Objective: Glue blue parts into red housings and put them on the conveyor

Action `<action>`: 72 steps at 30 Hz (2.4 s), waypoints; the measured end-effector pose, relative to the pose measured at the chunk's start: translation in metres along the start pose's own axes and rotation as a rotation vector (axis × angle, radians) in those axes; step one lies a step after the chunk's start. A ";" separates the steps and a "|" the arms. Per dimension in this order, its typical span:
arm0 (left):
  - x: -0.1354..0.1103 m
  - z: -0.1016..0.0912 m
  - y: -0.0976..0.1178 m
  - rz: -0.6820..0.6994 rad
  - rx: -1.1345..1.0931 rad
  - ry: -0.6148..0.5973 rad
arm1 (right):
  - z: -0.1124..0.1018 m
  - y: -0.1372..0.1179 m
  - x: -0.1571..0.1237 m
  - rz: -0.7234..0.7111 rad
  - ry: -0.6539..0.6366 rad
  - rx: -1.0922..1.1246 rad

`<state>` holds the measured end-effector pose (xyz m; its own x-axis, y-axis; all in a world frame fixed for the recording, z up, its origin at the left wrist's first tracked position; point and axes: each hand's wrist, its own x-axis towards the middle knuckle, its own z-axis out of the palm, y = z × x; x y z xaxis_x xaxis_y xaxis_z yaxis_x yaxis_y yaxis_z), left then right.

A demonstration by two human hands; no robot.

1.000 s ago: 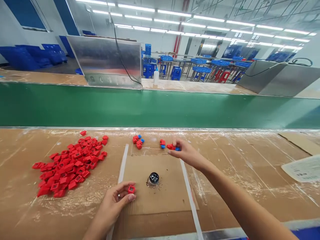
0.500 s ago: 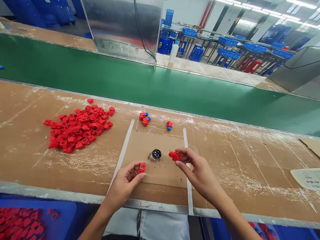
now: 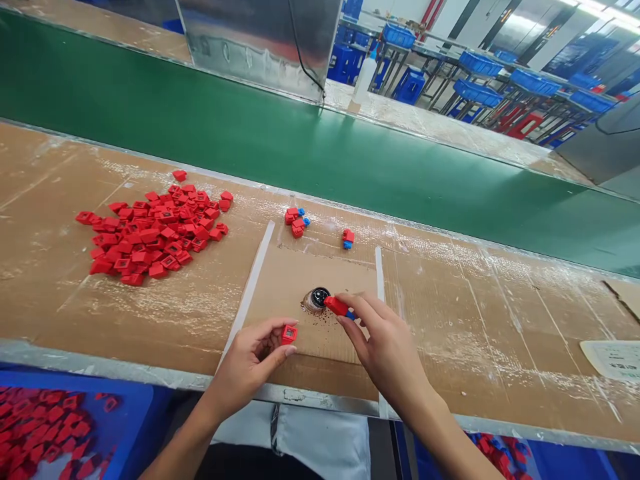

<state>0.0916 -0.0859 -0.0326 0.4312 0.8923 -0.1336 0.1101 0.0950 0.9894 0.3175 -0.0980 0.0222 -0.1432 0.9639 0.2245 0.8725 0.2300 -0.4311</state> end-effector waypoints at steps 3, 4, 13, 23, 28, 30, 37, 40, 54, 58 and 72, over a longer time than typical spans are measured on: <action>0.000 0.000 0.002 0.003 0.009 -0.007 | 0.000 -0.001 0.000 -0.020 -0.023 -0.006; 0.000 0.000 0.002 0.006 0.012 -0.007 | 0.000 -0.001 0.001 -0.024 -0.027 -0.006; -0.001 0.001 -0.001 0.007 -0.010 -0.009 | 0.003 -0.003 0.002 -0.031 -0.033 -0.022; -0.001 0.001 0.000 0.021 -0.015 -0.036 | 0.007 -0.005 0.005 -0.078 -0.005 -0.033; -0.001 0.001 0.001 0.028 -0.036 -0.032 | 0.007 -0.006 0.004 -0.071 -0.024 -0.022; -0.001 0.001 0.001 0.030 -0.058 -0.032 | 0.007 -0.006 0.003 -0.075 -0.019 -0.029; -0.001 0.001 0.004 0.054 -0.087 -0.044 | 0.006 -0.006 0.003 -0.087 -0.020 -0.042; -0.001 0.001 0.004 0.057 -0.091 -0.040 | 0.007 -0.006 0.003 -0.087 -0.017 -0.044; -0.003 0.000 0.000 -0.006 -0.197 -0.041 | 0.008 -0.007 0.002 -0.114 0.011 -0.089; -0.003 -0.002 0.000 -0.027 -0.236 -0.048 | 0.008 -0.008 0.002 -0.130 0.011 -0.104; -0.003 -0.003 -0.001 -0.080 -0.298 -0.092 | 0.000 -0.009 0.008 -0.030 0.019 -0.026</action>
<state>0.0878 -0.0876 -0.0334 0.5123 0.8346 -0.2027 -0.1144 0.3002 0.9470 0.3084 -0.0919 0.0275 -0.1607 0.9539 0.2536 0.8799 0.2549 -0.4010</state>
